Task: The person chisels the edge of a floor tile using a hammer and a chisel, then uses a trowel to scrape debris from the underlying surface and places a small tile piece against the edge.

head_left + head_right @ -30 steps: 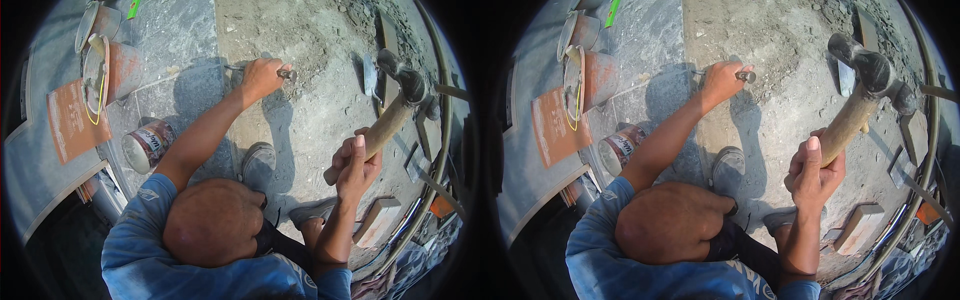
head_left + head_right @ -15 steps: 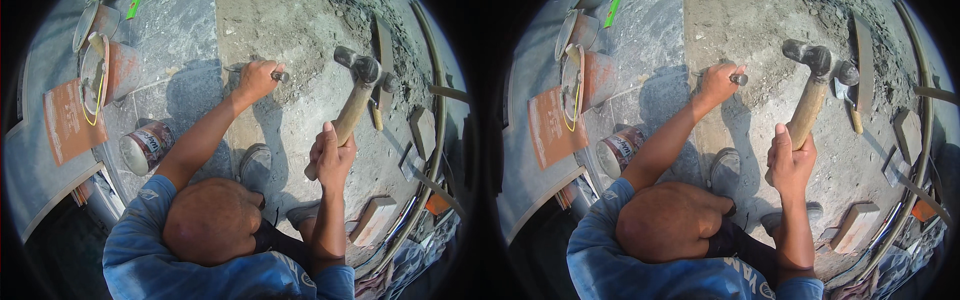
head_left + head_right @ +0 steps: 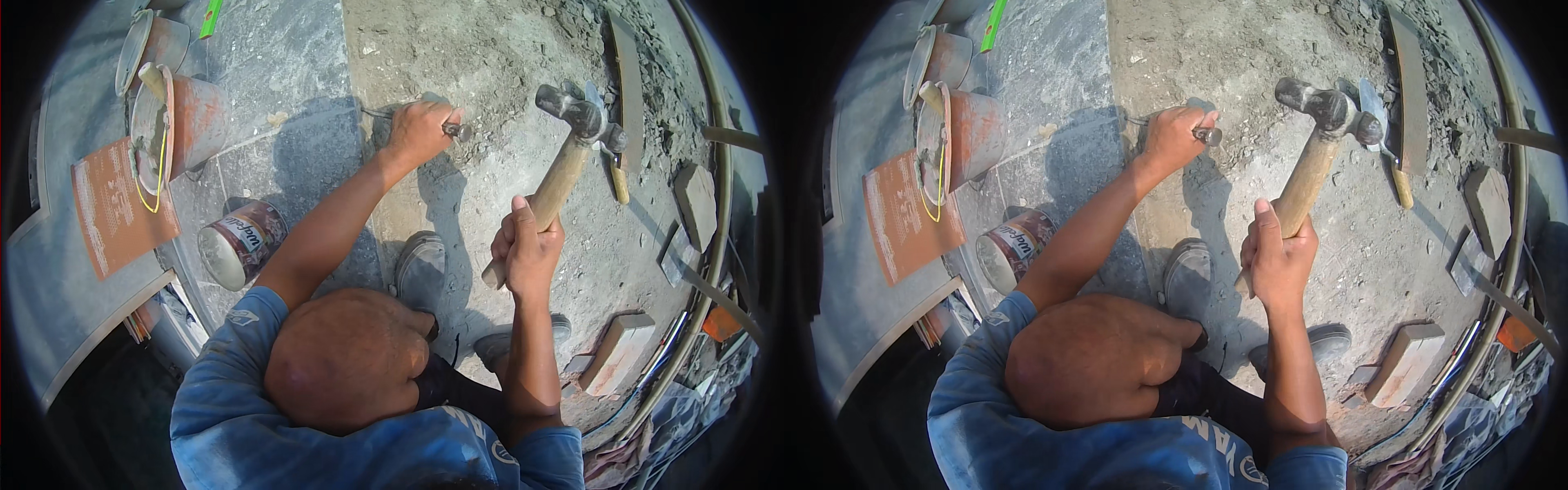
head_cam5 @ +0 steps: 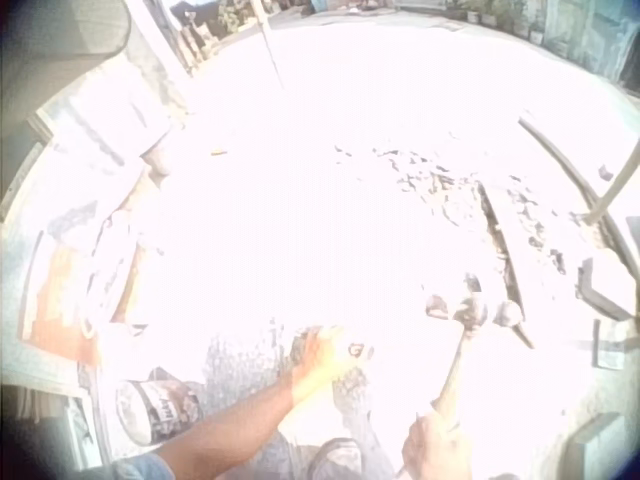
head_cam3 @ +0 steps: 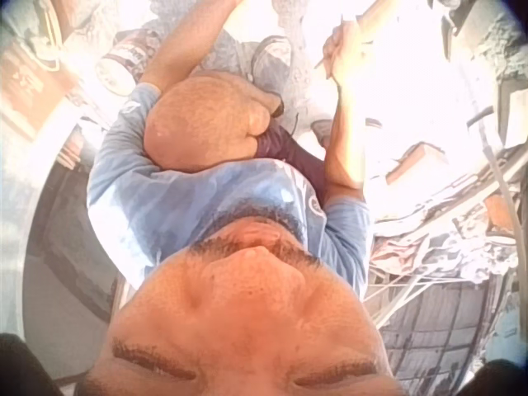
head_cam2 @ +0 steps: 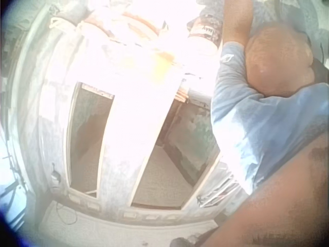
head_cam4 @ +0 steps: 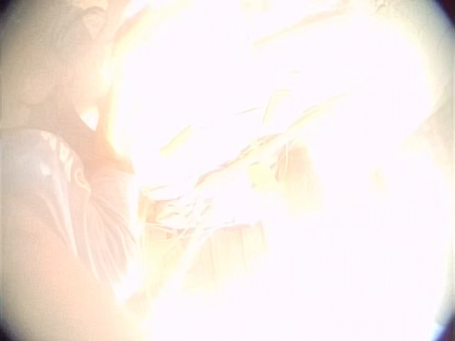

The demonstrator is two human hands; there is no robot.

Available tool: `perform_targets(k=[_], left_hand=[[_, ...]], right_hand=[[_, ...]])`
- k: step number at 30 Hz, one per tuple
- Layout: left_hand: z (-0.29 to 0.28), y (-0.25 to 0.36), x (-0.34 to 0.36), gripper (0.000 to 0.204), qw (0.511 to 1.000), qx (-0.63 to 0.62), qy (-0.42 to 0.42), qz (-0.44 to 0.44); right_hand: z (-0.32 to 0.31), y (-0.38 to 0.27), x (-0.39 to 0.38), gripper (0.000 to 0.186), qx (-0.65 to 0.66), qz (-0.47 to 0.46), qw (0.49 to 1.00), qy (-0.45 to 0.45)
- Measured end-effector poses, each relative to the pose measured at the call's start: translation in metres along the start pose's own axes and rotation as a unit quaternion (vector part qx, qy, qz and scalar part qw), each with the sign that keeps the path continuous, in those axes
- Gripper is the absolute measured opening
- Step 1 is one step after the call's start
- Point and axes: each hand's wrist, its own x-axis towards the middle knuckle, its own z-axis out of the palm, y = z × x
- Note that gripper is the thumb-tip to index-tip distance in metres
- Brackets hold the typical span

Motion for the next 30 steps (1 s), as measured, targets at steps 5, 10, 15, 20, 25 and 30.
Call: perform_targets(k=[5, 10, 15, 20, 25, 30], left_hand=[[-0.015, 0.009, 0.021, 0.033, 0.999, 0.004, -0.005, -0.052], [-0.022, 0.003, 0.018, 0.033, 0.998, 0.018, 0.010, -0.054], [-0.005, -0.003, 0.014, 0.037, 0.999, -0.011, 0.042, -0.020], [-0.016, 0.002, 0.017, 0.038, 1.000, 0.000, 0.020, -0.022], [-0.012, 0.006, 0.019, 0.038, 1.000, 0.013, 0.019, -0.015], [0.001, 0.004, 0.009, 0.037, 1.000, 0.009, 0.003, 0.026]], right_hand=[[-0.045, -0.169, -0.010, 0.028, 0.054, -0.426, 0.893, 0.136], [0.002, -0.053, -0.001, 0.023, 0.313, -0.381, 0.868, 0.063], [0.002, 0.040, 0.007, 0.019, 0.009, 0.067, 0.998, -0.021], [-0.045, -0.129, -0.010, 0.020, 0.121, -0.294, 0.946, 0.067], [-0.045, -0.125, -0.016, 0.028, 0.283, -0.495, 0.820, 0.039], [0.012, 0.070, 0.004, 0.019, -0.091, 0.003, 0.995, -0.045]])
